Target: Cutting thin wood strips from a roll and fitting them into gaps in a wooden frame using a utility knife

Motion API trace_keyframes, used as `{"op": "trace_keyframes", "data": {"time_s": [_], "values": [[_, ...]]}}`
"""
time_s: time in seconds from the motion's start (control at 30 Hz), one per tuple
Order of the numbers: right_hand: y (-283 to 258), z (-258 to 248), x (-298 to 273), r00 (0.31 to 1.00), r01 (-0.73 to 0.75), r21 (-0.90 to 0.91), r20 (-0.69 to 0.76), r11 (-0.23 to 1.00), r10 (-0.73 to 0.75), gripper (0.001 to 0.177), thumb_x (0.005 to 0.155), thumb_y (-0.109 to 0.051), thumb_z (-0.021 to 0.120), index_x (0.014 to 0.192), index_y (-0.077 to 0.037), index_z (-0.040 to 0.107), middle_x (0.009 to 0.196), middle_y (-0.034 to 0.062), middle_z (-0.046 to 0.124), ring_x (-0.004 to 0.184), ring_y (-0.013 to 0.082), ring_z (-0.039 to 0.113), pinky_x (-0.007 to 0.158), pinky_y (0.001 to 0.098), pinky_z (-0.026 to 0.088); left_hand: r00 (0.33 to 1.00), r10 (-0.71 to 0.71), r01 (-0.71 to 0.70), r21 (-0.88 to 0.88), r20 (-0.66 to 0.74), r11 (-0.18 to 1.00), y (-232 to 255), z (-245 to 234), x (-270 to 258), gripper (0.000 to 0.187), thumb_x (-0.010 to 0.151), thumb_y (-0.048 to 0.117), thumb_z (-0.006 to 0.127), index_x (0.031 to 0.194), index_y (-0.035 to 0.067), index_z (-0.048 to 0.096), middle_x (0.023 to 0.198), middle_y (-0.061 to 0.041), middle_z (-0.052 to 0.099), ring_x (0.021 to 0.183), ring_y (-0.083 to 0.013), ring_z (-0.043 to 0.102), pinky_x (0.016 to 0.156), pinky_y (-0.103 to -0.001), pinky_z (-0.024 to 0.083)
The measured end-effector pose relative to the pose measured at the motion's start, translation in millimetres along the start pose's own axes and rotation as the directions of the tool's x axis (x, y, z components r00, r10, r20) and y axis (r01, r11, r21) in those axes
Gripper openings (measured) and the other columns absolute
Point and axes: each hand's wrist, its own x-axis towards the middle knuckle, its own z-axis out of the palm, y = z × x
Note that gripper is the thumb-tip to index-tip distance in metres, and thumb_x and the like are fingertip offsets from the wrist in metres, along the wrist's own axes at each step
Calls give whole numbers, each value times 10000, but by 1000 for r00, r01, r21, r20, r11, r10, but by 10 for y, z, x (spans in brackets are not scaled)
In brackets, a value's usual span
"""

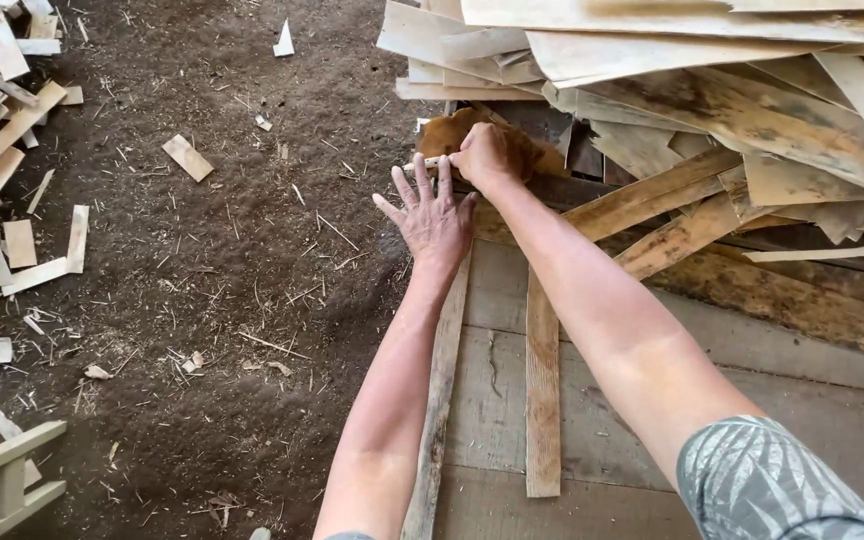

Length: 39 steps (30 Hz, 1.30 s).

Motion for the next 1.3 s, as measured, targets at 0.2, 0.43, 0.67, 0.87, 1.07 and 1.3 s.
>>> {"op": "trace_keyframes", "data": {"time_s": [0.2,0.43,0.67,0.87,1.07,1.3], "values": [[107,156,130,1000,22,-221,20,975,-18,192,791,-252,822,915,-111,782,949,181,767,1027,389,735,871,493,598,999,-7,6,26,34,1000,8,-11,18,782,984,712,428,1631,290,307,1736,-75,137,1576,-430,61,1190,-770,-28],[213,175,235,999,-14,-204,49,979,24,218,833,-186,647,924,-45,787,902,205,760,997,417,736,866,512,594,1000,-16,16,18,-2,1000,9,92,28,823,970,692,505,1645,290,260,1732,-106,146,1571,-443,41,1198,-762,-31],[63,-290,101,974,-120,-161,173,980,148,211,837,-177,626,785,-27,766,585,114,709,560,250,742,760,375,618,998,-55,55,-3,-33,998,36,185,72,886,931,667,618,1646,301,245,1728,-119,158,1569,-456,55,1192,-777,9],[331,-237,179,959,-201,-24,198,979,201,131,814,-141,735,818,-12,759,574,129,689,494,207,716,543,287,603,996,-54,53,-4,-69,999,14,191,73,829,932,556,679,1622,297,299,1714,-127,197,1561,-465,98,1180,-795,45],[515,-339,203,954,-194,-81,217,978,207,135,830,-163,746,836,-29,762,578,112,697,467,205,706,507,319,614,995,-76,73,-47,-66,996,12,255,76,824,940,473,684,1635,299,279,1723,-111,193,1572,-446,96,1192,-776,20],[453,-693,52,951,-208,-22,228,978,208,154,868,-193,757,877,-39,757,604,100,706,471,149,699,465,274,608,992,-73,65,-75,-103,995,24,262,73,846,935,447,700,1644,275,273,1732,-102,160,1577,-428,101,1193,-773,75]]}}
